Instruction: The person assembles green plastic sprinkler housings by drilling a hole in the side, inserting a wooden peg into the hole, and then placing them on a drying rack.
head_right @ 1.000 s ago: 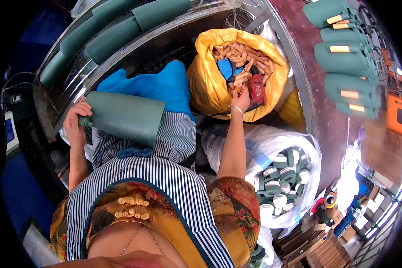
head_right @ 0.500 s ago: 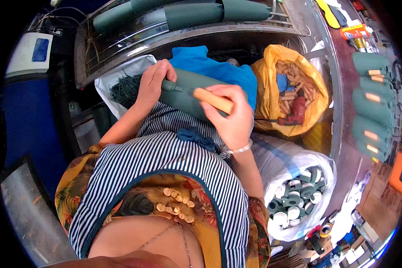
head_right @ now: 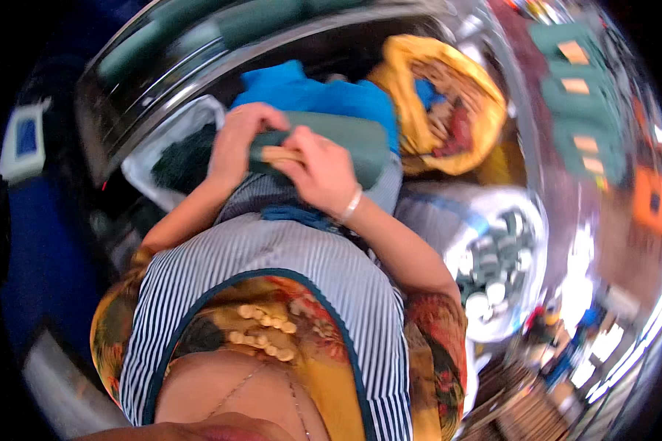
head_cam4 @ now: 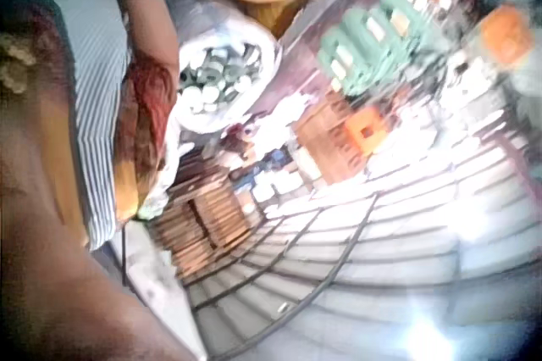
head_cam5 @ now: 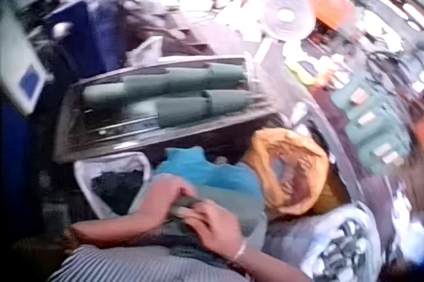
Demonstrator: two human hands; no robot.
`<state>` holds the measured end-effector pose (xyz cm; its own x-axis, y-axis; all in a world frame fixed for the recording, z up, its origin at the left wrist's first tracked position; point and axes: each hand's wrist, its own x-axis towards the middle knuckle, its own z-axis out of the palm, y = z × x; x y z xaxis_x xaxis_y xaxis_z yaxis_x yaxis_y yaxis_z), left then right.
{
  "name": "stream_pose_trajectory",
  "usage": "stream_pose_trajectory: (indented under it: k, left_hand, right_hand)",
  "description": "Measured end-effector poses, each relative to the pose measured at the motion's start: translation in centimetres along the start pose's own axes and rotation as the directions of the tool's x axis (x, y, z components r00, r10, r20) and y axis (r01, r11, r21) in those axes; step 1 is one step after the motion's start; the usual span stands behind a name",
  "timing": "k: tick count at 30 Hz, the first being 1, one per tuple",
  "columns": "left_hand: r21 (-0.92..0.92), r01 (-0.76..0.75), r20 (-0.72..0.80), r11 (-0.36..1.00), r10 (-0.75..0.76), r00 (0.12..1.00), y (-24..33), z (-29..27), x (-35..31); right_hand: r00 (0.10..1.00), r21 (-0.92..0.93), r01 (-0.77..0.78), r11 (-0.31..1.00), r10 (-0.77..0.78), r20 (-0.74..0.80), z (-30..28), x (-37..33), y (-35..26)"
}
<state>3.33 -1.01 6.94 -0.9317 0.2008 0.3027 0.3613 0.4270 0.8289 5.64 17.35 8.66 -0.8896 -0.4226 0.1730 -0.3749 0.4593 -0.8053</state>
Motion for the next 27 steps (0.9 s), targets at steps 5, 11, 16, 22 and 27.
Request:
stream_pose_trajectory:
  k: [5,11,16,22,27]
  left_hand:
    - [-0.281,0.214,0.149,0.935,-0.178,0.973,-1.3,0.4,0.5]
    - [-0.091,-0.206,0.401,0.974,0.226,0.888,-1.3,-2.5,2.4]
    - [0.036,-0.055,0.269,0.998,0.044,0.962,-3.3,-2.6,1.8]
    - [0.251,0.1,0.357,0.963,-0.188,0.915,-0.3,-1.3,6.4]
    - [0.193,0.335,0.412,0.922,-0.386,0.825,-2.2,-2.0,9.3]
  right_hand:
    - [0.979,0.102,-0.204,0.974,0.205,0.0,-0.6,1.2,0.2]
    - [0.742,-0.549,-0.3,0.78,-0.171,-0.649,-14.3,-7.0,2.8]
    - [0.237,-0.31,-0.873,-0.377,0.229,-0.944,-26.0,-31.7,9.1]
    - [-0.324,0.233,-0.945,-0.229,0.559,-0.764,-31.8,-48.9,16.8]
    - [-0.009,0.071,-0.995,0.063,0.676,-0.736,-34.5,-50.6,20.5]
